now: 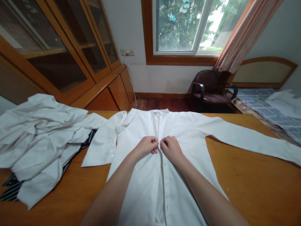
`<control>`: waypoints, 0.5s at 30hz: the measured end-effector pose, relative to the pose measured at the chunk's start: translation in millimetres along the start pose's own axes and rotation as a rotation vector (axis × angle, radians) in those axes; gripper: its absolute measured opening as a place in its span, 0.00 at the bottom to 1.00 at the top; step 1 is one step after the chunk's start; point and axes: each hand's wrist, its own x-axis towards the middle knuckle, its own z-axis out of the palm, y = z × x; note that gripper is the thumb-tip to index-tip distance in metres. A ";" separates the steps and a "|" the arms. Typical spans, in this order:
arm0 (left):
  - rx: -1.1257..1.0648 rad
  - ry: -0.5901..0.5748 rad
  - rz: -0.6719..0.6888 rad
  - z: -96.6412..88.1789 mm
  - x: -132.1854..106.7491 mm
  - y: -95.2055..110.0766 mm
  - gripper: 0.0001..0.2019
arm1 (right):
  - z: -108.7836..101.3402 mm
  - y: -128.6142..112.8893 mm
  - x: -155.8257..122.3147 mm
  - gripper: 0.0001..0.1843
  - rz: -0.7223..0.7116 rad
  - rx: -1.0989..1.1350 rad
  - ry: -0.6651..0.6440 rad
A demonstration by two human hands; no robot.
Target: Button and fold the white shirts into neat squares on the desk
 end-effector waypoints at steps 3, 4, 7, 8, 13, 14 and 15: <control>-0.005 -0.007 0.007 -0.8 -1.0 0.2 0.04 | -0.1 0.2 -0.2 0.09 0.000 -0.002 0.006; -0.007 -0.011 0.010 -1.1 -1.1 -0.1 0.04 | -0.1 0.1 -0.3 0.09 0.000 0.000 0.007; -0.009 -0.018 0.017 -1.5 -1.2 -0.9 0.04 | -0.6 -0.6 -0.4 0.08 0.004 0.011 0.007; -0.007 -0.019 0.018 -1.5 -1.2 -0.9 0.05 | -0.8 -1.0 -0.5 0.08 0.006 0.014 0.007; -0.003 -0.017 0.024 -1.1 -1.1 -0.4 0.04 | -2.0 -3.2 -1.2 0.08 0.013 0.022 0.011; -0.004 -0.017 0.025 -1.1 -0.9 -0.7 0.04 | -2.2 -3.4 -1.3 0.08 0.014 0.024 0.011; -0.005 -0.016 0.025 -1.1 -0.7 -1.2 0.04 | -2.4 -3.5 -1.4 0.08 0.015 0.026 0.010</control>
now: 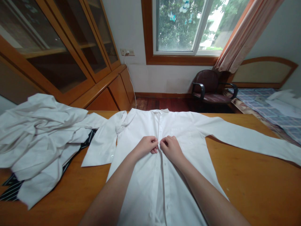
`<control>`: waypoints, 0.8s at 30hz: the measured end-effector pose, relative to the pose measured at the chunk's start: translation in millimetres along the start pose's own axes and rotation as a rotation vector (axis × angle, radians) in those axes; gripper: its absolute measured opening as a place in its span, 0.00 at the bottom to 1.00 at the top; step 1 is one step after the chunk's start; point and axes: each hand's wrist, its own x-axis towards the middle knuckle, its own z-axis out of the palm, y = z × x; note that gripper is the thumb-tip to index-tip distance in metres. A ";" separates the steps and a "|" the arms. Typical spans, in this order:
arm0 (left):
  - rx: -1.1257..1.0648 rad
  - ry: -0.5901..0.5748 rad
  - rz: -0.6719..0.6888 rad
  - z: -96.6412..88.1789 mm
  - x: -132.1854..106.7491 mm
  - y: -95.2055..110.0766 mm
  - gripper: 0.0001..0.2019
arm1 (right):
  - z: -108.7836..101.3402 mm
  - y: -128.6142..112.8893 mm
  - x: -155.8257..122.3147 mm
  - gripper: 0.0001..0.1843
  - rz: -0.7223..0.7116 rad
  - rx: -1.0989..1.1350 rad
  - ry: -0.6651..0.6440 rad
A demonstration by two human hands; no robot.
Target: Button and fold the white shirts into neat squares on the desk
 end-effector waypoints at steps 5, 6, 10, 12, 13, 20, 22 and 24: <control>0.002 0.001 0.012 -0.3 1.5 -4.2 0.04 | -0.5 -0.2 0.0 0.08 0.002 0.004 -0.006; 0.004 0.001 0.013 -0.3 1.8 -5.0 0.04 | -0.6 -0.3 0.1 0.08 0.002 0.004 -0.005; 0.014 -0.001 0.020 -0.6 2.7 -6.3 0.04 | -0.8 -0.9 0.4 0.08 0.001 0.004 -0.004; 0.016 -0.006 0.026 -0.8 2.5 -5.7 0.05 | -0.7 -1.0 0.6 0.08 0.000 0.006 0.000; 0.017 -0.007 0.029 -0.9 2.3 -5.3 0.05 | -0.6 -1.0 0.6 0.08 0.000 0.007 0.002; 0.037 -0.017 0.052 -1.7 1.4 -5.4 0.05 | 0.0 0.2 0.6 0.09 0.014 -0.013 -0.007; 0.038 -0.020 0.058 -1.8 1.8 -6.3 0.06 | 0.1 0.7 0.6 0.08 0.016 -0.016 -0.013; 0.039 -0.018 0.060 -1.8 2.0 -6.9 0.06 | 0.3 1.3 0.7 0.08 0.018 -0.019 -0.020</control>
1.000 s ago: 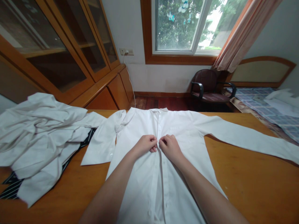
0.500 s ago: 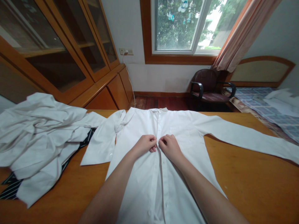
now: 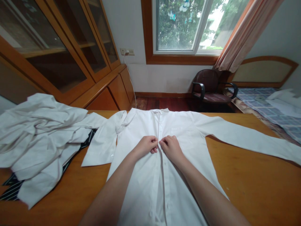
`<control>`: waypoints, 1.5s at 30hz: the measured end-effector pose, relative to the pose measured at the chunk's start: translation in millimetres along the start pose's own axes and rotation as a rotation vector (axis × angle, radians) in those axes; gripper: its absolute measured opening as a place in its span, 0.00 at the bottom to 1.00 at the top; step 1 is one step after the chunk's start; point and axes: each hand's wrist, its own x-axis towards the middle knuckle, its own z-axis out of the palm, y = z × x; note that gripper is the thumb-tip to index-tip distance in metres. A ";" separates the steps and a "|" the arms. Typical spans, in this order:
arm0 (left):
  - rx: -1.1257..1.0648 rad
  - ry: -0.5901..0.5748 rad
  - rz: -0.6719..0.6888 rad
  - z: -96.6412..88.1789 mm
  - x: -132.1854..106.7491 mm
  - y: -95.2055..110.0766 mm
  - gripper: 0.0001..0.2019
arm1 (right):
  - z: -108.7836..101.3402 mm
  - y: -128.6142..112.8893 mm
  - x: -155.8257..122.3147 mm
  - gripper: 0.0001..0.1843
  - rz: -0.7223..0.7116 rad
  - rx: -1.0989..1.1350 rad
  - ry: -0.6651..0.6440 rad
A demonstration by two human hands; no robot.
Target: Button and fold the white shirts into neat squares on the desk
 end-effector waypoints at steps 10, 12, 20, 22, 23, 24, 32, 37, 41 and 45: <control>0.008 0.005 0.007 -0.6 -0.7 0.3 0.06 | 1.2 -0.5 0.8 0.08 0.012 -0.025 -0.015; 0.008 0.006 0.010 -0.5 -0.6 0.2 0.06 | 1.5 -0.3 0.8 0.08 0.012 -0.026 -0.014; 0.018 0.005 0.006 -1.2 0.1 -1.3 0.06 | 3.0 1.3 0.8 0.08 0.008 -0.033 -0.014; 0.020 0.003 0.003 -1.5 0.0 -1.3 0.06 | 2.5 0.5 0.3 0.08 0.008 -0.028 -0.014; 0.020 0.003 0.001 -1.5 0.0 -1.3 0.06 | 2.2 0.1 0.1 0.08 0.009 -0.024 -0.015; 0.018 0.005 0.001 -1.5 0.0 -1.3 0.06 | 1.9 -0.4 0.0 0.08 0.009 -0.022 -0.016; 0.017 0.017 0.009 -1.1 -0.1 -1.4 0.05 | 1.6 -1.4 0.0 0.09 0.012 -0.032 -0.017; 0.030 0.017 0.017 -1.8 -1.2 0.2 0.06 | 0.6 -2.3 -0.5 0.09 0.010 -0.044 -0.020; 0.034 0.019 0.016 -1.6 -0.7 0.1 0.05 | -0.1 -3.6 -0.7 0.09 0.012 -0.062 -0.019; 0.040 0.027 0.016 -1.2 0.3 -2.3 0.05 | 0.1 -4.0 -0.8 0.09 0.016 -0.071 -0.025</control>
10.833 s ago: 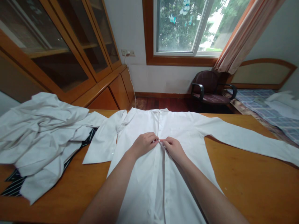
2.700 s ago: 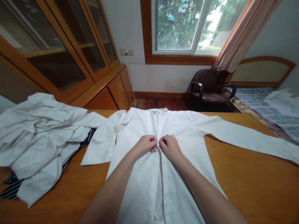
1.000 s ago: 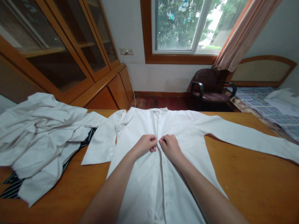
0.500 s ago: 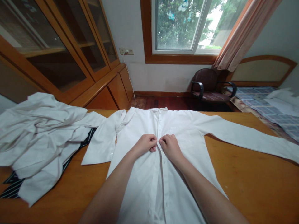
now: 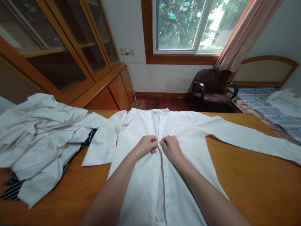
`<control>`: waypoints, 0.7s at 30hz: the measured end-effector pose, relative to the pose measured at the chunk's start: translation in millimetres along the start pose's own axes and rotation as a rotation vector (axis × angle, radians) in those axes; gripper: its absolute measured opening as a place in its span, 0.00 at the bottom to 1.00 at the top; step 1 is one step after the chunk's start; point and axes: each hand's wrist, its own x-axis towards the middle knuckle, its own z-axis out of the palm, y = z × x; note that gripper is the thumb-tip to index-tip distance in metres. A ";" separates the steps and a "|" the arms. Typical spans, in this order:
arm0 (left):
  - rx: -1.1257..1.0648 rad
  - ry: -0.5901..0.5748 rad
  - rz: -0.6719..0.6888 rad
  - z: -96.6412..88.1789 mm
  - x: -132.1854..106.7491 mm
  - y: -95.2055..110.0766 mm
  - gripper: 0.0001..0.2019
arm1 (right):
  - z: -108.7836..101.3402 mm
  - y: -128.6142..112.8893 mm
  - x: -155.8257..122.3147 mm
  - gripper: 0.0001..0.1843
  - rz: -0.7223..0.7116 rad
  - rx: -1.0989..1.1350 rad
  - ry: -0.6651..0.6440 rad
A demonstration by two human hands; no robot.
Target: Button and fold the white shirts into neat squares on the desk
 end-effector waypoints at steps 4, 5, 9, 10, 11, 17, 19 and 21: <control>0.008 0.003 -0.001 -0.2 -0.3 -0.1 0.06 | 0.5 0.3 0.2 0.09 0.004 0.004 -0.001; 0.013 0.003 -0.003 -0.3 -0.6 0.6 0.06 | 0.5 0.4 0.3 0.09 0.003 0.003 -0.001; 0.028 0.007 -0.006 -0.4 -1.7 3.7 0.05 | 0.4 0.8 0.7 0.09 -0.003 0.002 -0.001; 0.030 0.007 -0.007 -0.2 -1.8 4.1 0.05 | 0.4 0.9 0.8 0.09 -0.004 0.004 0.002; 0.032 0.009 -0.008 0.0 -1.8 4.3 0.05 | 0.4 1.2 0.8 0.09 -0.005 0.009 0.004; 0.043 0.001 -0.019 0.9 -0.1 2.2 0.06 | 1.1 3.0 0.6 0.07 -0.022 0.063 0.024; 0.045 -0.004 -0.020 1.0 0.4 2.0 0.06 | 1.5 3.5 0.8 0.07 -0.024 0.079 0.027; 0.042 -0.005 -0.025 1.2 0.6 2.7 0.06 | 1.9 4.0 1.2 0.06 -0.026 0.089 0.031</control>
